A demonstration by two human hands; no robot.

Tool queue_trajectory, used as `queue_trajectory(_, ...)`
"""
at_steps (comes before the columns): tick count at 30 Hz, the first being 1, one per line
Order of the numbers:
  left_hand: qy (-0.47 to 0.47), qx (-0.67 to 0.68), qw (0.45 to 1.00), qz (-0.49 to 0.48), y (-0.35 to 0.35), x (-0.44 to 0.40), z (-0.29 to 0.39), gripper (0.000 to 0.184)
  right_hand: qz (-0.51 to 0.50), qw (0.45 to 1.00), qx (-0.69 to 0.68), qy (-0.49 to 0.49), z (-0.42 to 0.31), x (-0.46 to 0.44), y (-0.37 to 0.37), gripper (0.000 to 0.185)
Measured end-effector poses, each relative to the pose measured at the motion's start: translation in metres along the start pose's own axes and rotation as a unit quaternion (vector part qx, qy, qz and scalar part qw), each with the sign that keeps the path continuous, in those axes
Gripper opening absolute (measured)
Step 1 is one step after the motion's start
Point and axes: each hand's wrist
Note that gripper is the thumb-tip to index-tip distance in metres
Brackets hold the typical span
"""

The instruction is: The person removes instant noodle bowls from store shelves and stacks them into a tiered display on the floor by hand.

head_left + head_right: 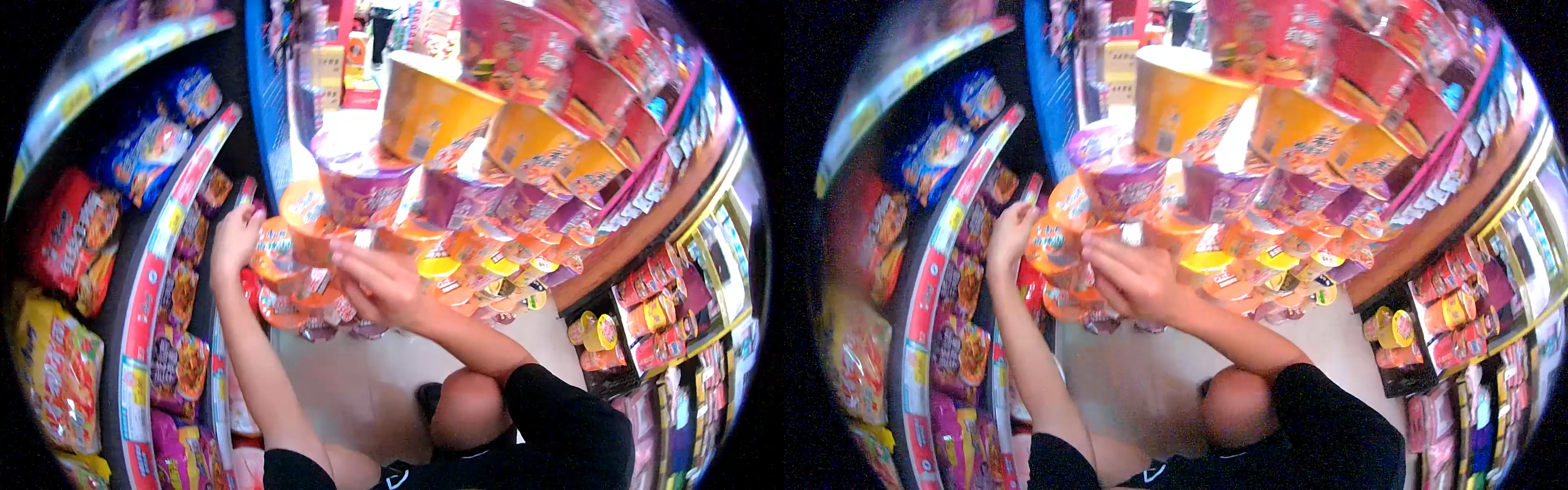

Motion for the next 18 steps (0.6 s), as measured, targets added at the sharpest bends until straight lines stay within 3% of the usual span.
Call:
queue_trajectory(6, 0.087, -0.034, 0.991, 0.098, -0.044, 0.047, 0.079, 0.034, -0.001, 0.999, -0.037, -0.016, -0.001, -0.005, -0.028, 0.031)
queue_trajectory(10, 0.150, 0.097, 0.976, 0.128, -0.056, 0.095, 0.134, 0.025, -0.007, 0.998, -0.063, -0.026, 0.003, -0.017, -0.043, 0.034)
queue_trajectory(12, 0.210, 0.097, 0.961, 0.152, -0.062, 0.131, 0.163, 0.023, -0.026, 0.995, -0.091, -0.014, 0.004, -0.029, -0.055, 0.032)
queue_trajectory(14, 0.312, 0.084, 0.940, 0.107, -0.077, 0.163, 0.196, 0.024, -0.033, 0.993, -0.114, -0.008, 0.006, -0.045, -0.072, 0.031)
queue_trajectory(16, 0.276, 0.128, 0.952, -0.045, -0.091, 0.183, 0.219, 0.019, -0.077, 0.986, -0.132, 0.061, -0.008, -0.039, -0.087, 0.030)
queue_trajectory(18, 0.154, 0.140, 0.961, -0.180, -0.104, 0.204, 0.258, 0.013, -0.211, 0.956, -0.170, 0.115, -0.023, -0.042, -0.118, 0.028)
Point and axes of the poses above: each hand's wrist, its own x-axis away from the middle knuckle, its own y-axis out of the palm, z = x × y, and after that the axes turned 13 degrees about -y, right-handed
